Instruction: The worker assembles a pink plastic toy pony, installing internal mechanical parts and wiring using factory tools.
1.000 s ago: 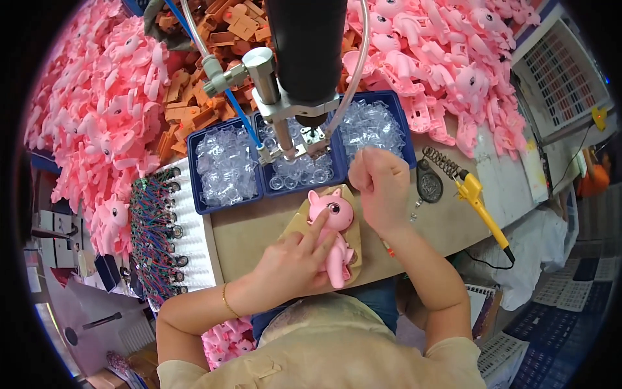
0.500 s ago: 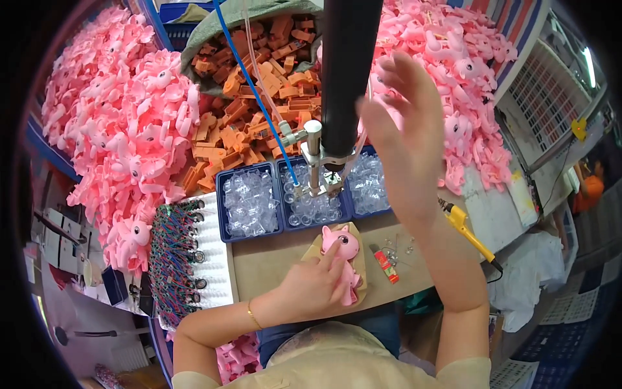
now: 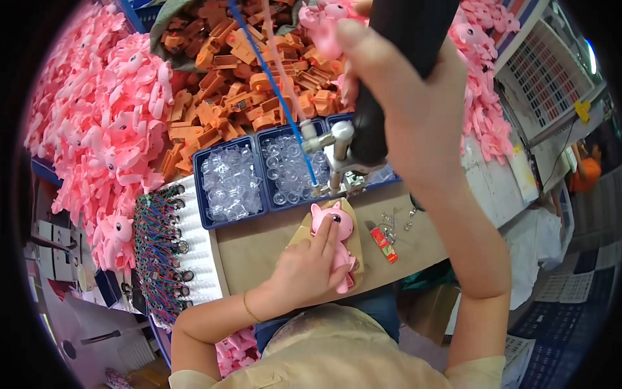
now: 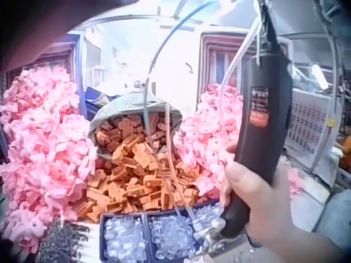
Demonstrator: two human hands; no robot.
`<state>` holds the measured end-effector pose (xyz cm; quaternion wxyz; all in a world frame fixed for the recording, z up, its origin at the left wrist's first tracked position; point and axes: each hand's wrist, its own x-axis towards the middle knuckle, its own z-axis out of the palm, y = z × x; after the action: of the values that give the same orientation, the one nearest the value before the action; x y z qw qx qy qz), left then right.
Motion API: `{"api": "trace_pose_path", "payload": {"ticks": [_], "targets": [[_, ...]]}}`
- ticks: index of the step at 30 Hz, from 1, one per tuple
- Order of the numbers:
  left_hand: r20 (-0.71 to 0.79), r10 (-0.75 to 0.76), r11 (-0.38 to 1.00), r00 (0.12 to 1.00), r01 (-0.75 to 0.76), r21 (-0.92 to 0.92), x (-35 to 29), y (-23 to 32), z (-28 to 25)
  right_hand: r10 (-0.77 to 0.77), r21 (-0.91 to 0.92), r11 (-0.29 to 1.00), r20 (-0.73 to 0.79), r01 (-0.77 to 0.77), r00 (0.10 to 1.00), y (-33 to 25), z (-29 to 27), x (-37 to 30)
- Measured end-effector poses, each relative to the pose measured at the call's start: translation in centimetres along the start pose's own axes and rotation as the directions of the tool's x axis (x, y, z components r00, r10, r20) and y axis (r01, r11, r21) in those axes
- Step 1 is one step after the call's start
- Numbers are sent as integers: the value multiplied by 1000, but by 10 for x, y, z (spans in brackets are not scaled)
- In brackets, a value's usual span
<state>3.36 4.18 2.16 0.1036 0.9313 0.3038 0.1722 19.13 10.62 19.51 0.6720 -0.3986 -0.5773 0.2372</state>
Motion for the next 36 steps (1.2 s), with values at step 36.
{"api": "trace_pose_path", "payload": {"ticks": [36], "targets": [[-32,-10,1000,999,10,-6,-1,-5,-2,-65,107,993,60,58,996,-11,-47,-10]]}}
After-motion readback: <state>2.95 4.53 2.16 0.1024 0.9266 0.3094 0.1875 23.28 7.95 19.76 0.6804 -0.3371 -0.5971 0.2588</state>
